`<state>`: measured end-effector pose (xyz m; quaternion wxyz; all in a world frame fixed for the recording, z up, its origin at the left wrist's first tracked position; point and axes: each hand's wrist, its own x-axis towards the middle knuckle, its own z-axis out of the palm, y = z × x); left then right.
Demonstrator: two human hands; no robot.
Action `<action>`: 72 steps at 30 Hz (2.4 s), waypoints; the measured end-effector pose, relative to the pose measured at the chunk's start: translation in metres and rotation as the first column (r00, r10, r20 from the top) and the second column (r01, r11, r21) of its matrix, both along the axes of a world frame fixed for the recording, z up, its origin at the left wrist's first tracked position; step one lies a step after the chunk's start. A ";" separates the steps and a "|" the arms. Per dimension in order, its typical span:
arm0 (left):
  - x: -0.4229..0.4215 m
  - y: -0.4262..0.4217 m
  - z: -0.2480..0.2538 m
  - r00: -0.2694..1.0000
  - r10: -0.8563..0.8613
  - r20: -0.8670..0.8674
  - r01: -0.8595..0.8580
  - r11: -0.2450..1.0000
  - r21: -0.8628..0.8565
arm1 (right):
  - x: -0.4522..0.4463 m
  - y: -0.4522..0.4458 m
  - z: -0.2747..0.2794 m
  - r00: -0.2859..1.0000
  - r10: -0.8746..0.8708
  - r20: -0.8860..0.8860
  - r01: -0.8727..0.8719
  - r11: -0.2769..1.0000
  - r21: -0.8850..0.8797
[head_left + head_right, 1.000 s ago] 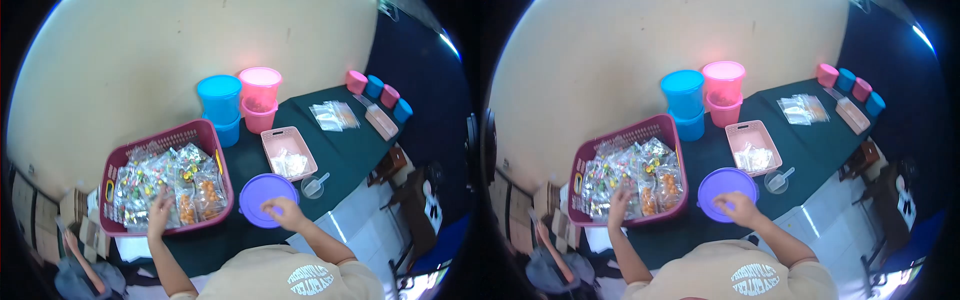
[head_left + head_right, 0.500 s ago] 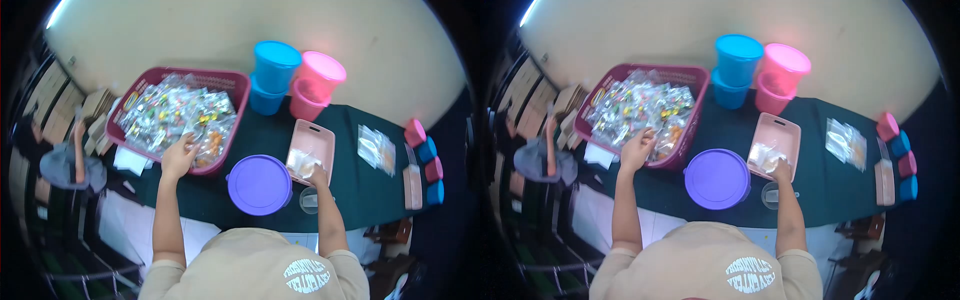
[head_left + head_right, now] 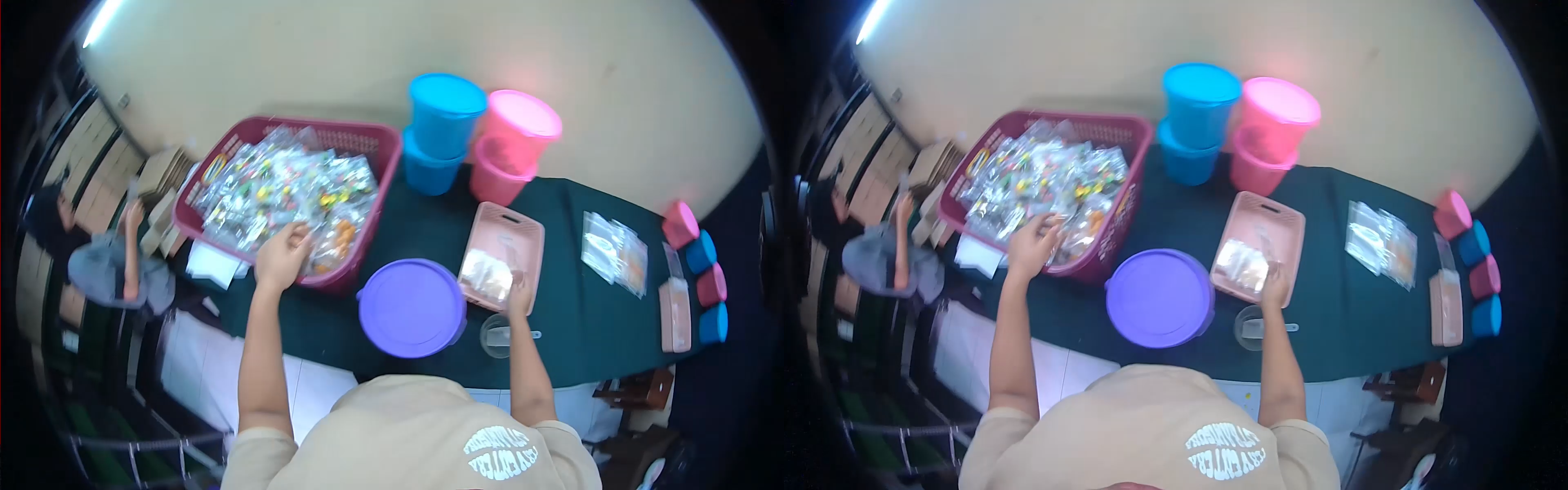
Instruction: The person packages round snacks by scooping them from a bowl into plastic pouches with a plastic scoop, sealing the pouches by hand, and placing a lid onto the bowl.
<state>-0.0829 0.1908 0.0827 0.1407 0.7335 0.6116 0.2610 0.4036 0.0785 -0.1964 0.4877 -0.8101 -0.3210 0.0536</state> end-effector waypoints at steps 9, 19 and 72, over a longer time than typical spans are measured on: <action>0.000 -0.040 -0.037 0.986 -0.164 0.002 0.114 0.696 0.709 | -0.149 -0.126 0.138 0.617 0.641 -0.455 -0.407 0.756 0.512; 0.168 -0.149 -0.080 0.282 -0.380 0.881 0.933 0.323 -0.159 | -0.168 -0.153 0.168 0.428 0.898 0.107 -0.899 0.435 -0.055; 0.090 -0.146 -0.081 0.260 -0.190 0.947 0.427 0.902 0.063 | -0.246 -0.099 0.219 0.048 0.760 -0.648 -0.555 0.559 0.615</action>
